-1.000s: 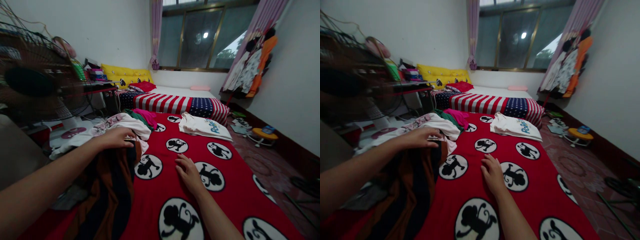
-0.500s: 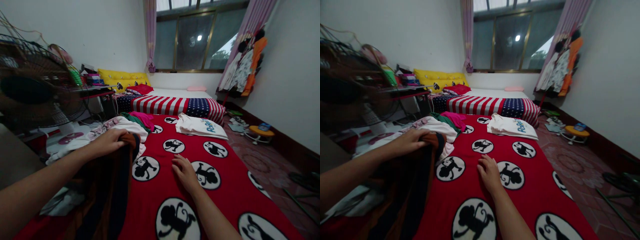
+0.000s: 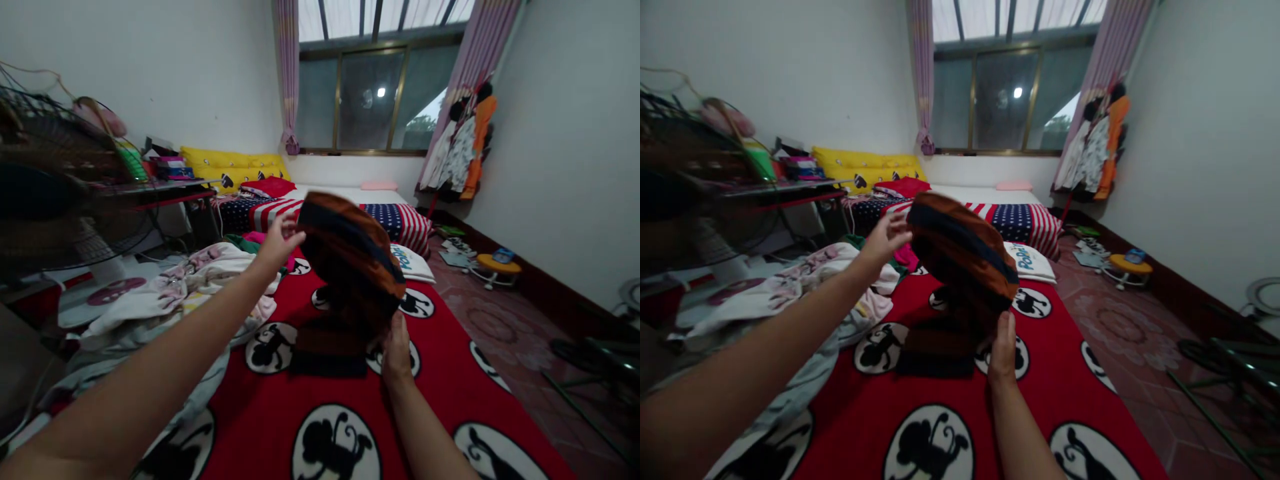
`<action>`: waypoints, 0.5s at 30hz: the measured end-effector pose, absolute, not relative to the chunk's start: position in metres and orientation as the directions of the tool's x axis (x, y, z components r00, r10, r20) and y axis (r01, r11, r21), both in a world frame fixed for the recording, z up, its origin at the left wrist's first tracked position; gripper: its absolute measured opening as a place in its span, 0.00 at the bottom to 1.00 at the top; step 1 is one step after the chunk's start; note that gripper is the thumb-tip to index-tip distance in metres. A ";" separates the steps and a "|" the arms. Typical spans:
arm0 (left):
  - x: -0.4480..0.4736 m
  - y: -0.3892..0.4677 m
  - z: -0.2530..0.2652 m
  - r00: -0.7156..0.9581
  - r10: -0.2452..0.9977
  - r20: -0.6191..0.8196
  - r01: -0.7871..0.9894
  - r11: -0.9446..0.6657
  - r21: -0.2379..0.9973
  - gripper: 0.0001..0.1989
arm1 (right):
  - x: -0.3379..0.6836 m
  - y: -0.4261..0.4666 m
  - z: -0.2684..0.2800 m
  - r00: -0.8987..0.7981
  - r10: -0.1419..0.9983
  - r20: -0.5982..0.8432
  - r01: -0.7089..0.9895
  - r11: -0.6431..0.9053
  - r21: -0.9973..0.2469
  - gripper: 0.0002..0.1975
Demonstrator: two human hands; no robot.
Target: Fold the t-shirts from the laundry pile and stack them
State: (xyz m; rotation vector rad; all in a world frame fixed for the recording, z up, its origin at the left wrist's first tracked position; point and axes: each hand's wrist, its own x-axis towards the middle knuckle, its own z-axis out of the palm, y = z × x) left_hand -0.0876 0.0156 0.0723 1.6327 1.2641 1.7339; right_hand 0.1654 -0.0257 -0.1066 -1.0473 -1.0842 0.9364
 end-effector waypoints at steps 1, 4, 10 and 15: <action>-0.087 0.014 0.045 -0.164 0.856 0.490 0.342 -0.416 0.842 0.26 | 0.166 -0.024 -0.108 0.237 0.951 0.200 -0.107 0.230 -0.967 0.34; -0.081 -0.002 -0.027 -0.055 0.916 0.396 0.528 -0.310 0.791 0.26 | 0.166 -0.019 -0.110 0.249 0.960 0.124 -0.190 0.174 -0.966 0.32; -0.056 -0.044 -0.084 0.178 0.912 0.369 0.637 -0.393 0.663 0.26 | 0.163 -0.016 -0.111 0.297 0.939 0.174 -0.181 0.235 -0.955 0.32; -0.047 -0.055 -0.100 0.233 0.891 0.389 0.661 -0.439 0.609 0.27 | 0.164 -0.016 -0.113 0.332 0.931 0.149 -0.234 0.235 -0.943 0.30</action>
